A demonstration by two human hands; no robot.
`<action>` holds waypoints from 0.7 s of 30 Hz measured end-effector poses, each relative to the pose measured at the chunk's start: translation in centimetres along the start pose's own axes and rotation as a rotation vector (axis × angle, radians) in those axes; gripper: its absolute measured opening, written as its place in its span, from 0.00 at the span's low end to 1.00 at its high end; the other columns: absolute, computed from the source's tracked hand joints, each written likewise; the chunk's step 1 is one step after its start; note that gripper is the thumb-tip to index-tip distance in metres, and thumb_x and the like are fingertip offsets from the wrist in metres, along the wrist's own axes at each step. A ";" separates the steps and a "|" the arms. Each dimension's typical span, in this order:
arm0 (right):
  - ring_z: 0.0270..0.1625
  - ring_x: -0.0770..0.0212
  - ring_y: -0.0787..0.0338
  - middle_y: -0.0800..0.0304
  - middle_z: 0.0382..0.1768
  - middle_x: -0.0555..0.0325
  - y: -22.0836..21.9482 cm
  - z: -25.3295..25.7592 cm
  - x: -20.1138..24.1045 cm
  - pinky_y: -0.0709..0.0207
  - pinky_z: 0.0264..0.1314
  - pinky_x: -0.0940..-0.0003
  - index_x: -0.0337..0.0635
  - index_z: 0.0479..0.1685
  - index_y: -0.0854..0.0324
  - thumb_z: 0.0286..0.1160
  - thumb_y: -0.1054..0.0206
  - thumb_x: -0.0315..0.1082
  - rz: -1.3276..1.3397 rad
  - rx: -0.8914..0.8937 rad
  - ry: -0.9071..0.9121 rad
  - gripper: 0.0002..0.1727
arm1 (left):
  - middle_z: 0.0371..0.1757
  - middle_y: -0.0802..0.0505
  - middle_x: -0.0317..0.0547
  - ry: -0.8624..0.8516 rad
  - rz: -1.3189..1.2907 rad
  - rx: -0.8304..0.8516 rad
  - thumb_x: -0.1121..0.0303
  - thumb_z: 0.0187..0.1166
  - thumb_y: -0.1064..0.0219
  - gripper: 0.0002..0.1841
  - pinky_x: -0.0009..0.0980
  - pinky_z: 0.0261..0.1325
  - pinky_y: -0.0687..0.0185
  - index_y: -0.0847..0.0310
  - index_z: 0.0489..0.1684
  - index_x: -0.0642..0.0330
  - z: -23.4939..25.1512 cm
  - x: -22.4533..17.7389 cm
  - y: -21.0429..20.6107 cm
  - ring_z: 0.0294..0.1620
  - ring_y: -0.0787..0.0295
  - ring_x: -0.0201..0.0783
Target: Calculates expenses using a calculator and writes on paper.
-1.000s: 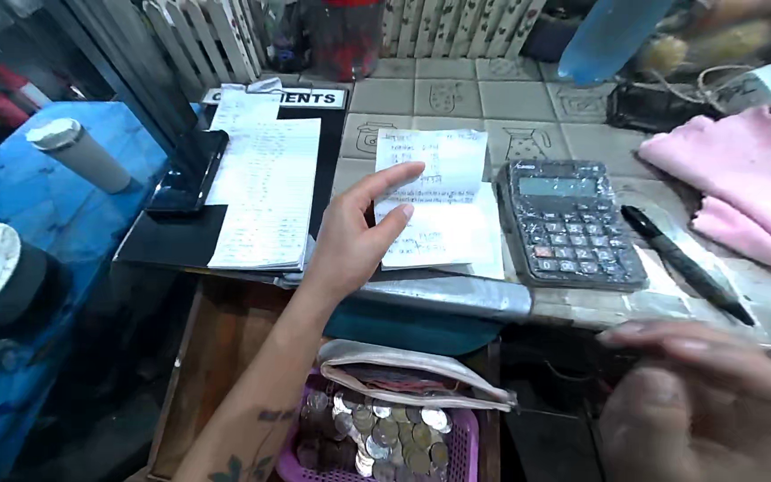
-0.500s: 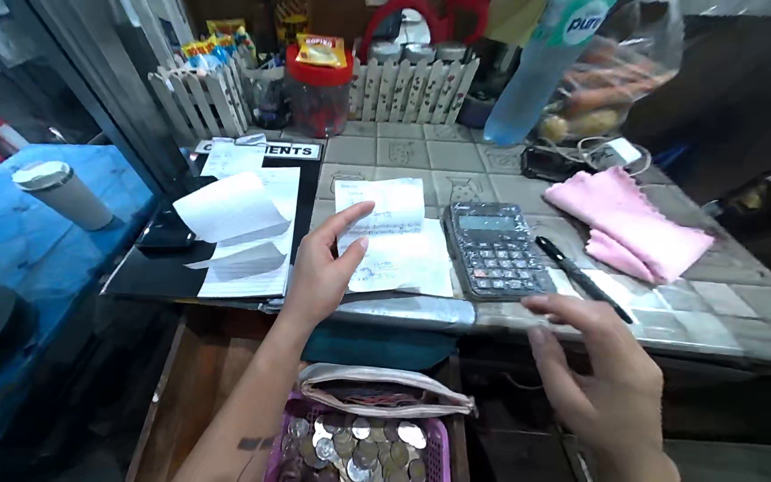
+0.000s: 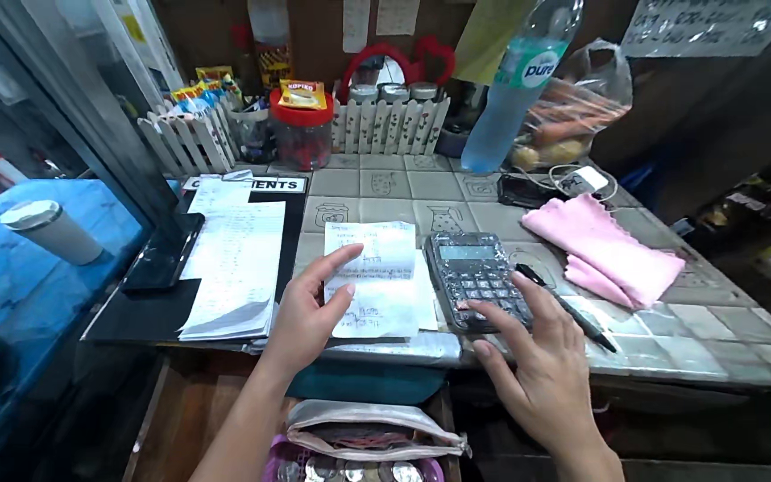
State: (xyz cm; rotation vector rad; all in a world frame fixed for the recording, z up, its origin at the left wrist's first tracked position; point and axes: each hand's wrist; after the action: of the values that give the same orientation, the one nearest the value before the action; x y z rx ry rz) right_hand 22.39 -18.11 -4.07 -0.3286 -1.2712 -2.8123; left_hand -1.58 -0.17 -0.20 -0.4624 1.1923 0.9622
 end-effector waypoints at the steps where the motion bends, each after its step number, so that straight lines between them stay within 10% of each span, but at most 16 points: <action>1: 0.90 0.43 0.39 0.36 0.89 0.50 0.0 0.0 0.0 0.44 0.85 0.34 0.68 0.75 0.19 0.87 0.54 0.63 -0.003 -0.001 -0.005 0.28 | 0.78 0.16 0.30 -0.003 -0.001 0.005 0.78 0.82 0.38 0.27 0.29 0.54 0.10 0.22 0.80 0.45 0.0 0.0 0.0 0.60 0.10 0.31; 21: 0.87 0.43 0.32 0.30 0.86 0.49 -0.8 -0.2 0.2 0.40 0.80 0.36 0.68 0.77 0.19 0.89 0.62 0.64 -0.128 0.022 0.002 0.32 | 0.77 0.16 0.31 0.014 -0.007 0.017 0.76 0.82 0.35 0.28 0.33 0.55 0.09 0.22 0.81 0.40 -0.4 0.0 0.2 0.61 0.10 0.34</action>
State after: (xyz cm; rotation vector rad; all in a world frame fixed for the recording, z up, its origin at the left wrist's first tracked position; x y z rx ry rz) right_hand 22.08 -17.74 -4.79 -0.2520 -1.3687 -2.8994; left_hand -1.95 -0.36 -0.29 -0.4597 1.2099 0.9439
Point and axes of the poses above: each hand's wrist, its own z-axis towards the middle knuckle, its own y-axis out of the back of the hand, x = y × z
